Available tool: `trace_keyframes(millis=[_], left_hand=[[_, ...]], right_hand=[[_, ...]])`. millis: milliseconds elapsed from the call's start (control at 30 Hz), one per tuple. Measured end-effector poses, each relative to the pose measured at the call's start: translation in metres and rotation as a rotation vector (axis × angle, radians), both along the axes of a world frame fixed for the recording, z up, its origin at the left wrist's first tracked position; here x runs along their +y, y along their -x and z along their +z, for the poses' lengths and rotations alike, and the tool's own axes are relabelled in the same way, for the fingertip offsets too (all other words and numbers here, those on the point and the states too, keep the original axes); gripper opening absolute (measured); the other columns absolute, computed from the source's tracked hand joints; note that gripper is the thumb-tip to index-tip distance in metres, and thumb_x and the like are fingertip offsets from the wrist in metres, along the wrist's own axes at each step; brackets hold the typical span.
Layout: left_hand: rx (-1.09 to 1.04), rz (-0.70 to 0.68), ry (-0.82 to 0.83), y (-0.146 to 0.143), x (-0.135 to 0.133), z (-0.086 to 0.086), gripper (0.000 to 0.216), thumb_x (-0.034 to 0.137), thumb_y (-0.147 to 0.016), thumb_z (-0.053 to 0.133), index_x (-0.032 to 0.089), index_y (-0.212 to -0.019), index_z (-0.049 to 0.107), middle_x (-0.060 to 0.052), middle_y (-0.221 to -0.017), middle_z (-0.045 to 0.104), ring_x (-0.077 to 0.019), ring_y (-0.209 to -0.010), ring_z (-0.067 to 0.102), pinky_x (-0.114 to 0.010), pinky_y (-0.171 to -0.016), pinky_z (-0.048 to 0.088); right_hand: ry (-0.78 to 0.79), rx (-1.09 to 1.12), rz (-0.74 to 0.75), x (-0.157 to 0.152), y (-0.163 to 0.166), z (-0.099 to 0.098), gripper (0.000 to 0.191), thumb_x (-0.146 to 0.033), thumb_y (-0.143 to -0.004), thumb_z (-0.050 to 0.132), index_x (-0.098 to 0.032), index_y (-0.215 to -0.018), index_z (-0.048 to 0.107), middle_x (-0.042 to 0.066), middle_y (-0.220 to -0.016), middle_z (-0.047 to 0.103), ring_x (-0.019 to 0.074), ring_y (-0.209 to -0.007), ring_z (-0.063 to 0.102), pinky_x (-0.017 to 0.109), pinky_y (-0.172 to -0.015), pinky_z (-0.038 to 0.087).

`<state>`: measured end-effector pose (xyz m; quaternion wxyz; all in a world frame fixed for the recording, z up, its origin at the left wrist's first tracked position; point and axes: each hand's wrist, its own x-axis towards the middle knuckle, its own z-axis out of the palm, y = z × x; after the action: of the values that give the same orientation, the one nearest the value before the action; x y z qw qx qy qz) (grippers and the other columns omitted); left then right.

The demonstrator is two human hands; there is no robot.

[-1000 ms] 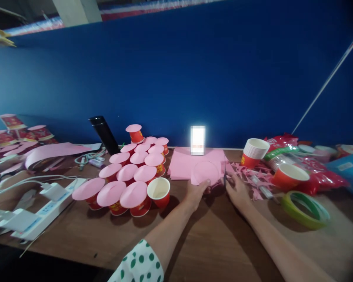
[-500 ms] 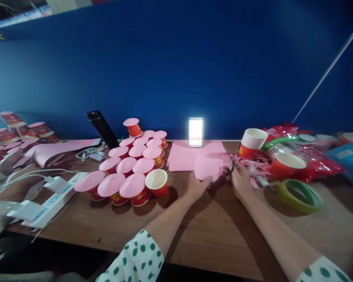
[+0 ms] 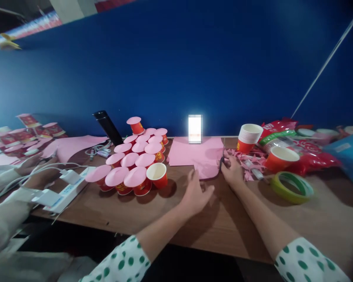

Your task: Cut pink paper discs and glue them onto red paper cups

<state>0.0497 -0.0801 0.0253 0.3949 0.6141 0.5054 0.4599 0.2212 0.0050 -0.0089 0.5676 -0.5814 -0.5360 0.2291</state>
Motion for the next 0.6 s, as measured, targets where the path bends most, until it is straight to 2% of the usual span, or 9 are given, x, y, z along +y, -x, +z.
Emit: trace_keyframes(millis=[67,133,167,233,300,333,400,500,600], left_hand=[[0.159,-0.046,-0.123,0.015,-0.028,0.004,0.069,0.022,-0.073,0.066,0.022,-0.137,0.040,-0.016,-0.139,0.040,-0.0193,-0.088,0.063,-0.031,-0.076,0.053],[0.385,-0.039,-0.257,0.037,-0.045,0.013,0.054,0.023,-0.082,0.057,0.026,-0.134,0.044,-0.011,-0.134,0.048,-0.0200,-0.095,0.063,-0.030,-0.080,0.052],[0.500,0.023,-0.355,0.049,-0.048,0.020,0.043,0.022,-0.085,0.053,0.028,-0.127,0.051,-0.009,-0.131,0.052,-0.0216,-0.105,0.059,-0.030,-0.085,0.050],[0.673,0.236,-0.472,0.071,-0.045,0.034,0.038,0.024,-0.088,0.048,0.025,-0.126,0.052,-0.009,-0.129,0.054,-0.0238,-0.116,0.053,-0.032,-0.090,0.048],[0.829,0.413,-0.416,0.089,-0.034,0.047,0.042,0.027,-0.089,0.047,0.020,-0.130,0.048,-0.013,-0.131,0.052,-0.0267,-0.113,0.055,-0.033,-0.081,0.050],[0.908,0.426,-0.351,0.096,-0.028,0.052,0.042,0.027,-0.088,0.047,0.018,-0.129,0.048,-0.015,-0.128,0.054,-0.0279,-0.109,0.058,-0.033,-0.076,0.051],[1.005,0.382,-0.232,0.105,-0.019,0.059,0.033,0.025,-0.088,0.046,0.016,-0.118,0.057,-0.014,-0.110,0.064,-0.0266,-0.092,0.064,-0.033,-0.070,0.050],[0.902,0.285,-0.263,0.112,-0.011,0.063,0.025,0.026,-0.090,0.042,0.018,-0.093,0.065,-0.009,-0.092,0.067,-0.0220,-0.085,0.063,-0.032,-0.076,0.048],[0.573,0.267,-0.310,0.114,-0.006,0.062,0.024,0.031,-0.089,0.044,0.017,-0.089,0.064,-0.006,-0.087,0.066,-0.0189,-0.079,0.062,-0.030,-0.075,0.048]], right_hand=[[0.001,-0.028,0.014,-0.001,0.001,0.002,0.042,-0.040,-0.073,0.061,-0.015,-0.107,0.061,0.011,-0.083,0.071,0.0258,-0.074,0.068,0.039,-0.070,0.054],[0.005,-0.065,0.013,-0.002,0.002,0.003,0.041,-0.040,-0.073,0.060,-0.016,-0.107,0.061,0.011,-0.084,0.071,0.0261,-0.076,0.068,0.039,-0.072,0.053],[0.009,-0.083,0.008,-0.002,0.002,0.003,0.041,-0.039,-0.073,0.060,-0.016,-0.107,0.061,0.011,-0.085,0.072,0.0260,-0.077,0.068,0.039,-0.073,0.053],[0.014,-0.108,0.002,-0.003,0.002,0.004,0.041,-0.038,-0.074,0.059,-0.015,-0.107,0.060,0.011,-0.085,0.072,0.0255,-0.077,0.068,0.039,-0.074,0.053],[0.018,-0.117,0.002,-0.003,0.002,0.004,0.040,-0.036,-0.074,0.058,-0.015,-0.107,0.060,0.011,-0.084,0.072,0.0252,-0.076,0.068,0.039,-0.073,0.052],[0.021,-0.116,0.007,-0.003,0.002,0.004,0.039,-0.036,-0.074,0.058,-0.015,-0.107,0.061,0.011,-0.083,0.072,0.0251,-0.075,0.068,0.039,-0.073,0.052],[0.024,-0.108,0.014,-0.002,0.002,0.003,0.038,-0.035,-0.074,0.058,-0.015,-0.106,0.061,0.009,-0.080,0.072,0.0247,-0.073,0.067,0.038,-0.071,0.052],[0.029,-0.070,0.032,-0.001,0.002,0.001,0.039,-0.037,-0.073,0.060,-0.016,-0.106,0.061,0.007,-0.075,0.071,0.0236,-0.068,0.067,0.036,-0.067,0.052],[0.051,-0.024,0.058,0.000,0.002,0.000,0.040,-0.038,-0.073,0.061,-0.015,-0.106,0.061,0.007,-0.074,0.071,0.0229,-0.066,0.066,0.035,-0.064,0.052]])
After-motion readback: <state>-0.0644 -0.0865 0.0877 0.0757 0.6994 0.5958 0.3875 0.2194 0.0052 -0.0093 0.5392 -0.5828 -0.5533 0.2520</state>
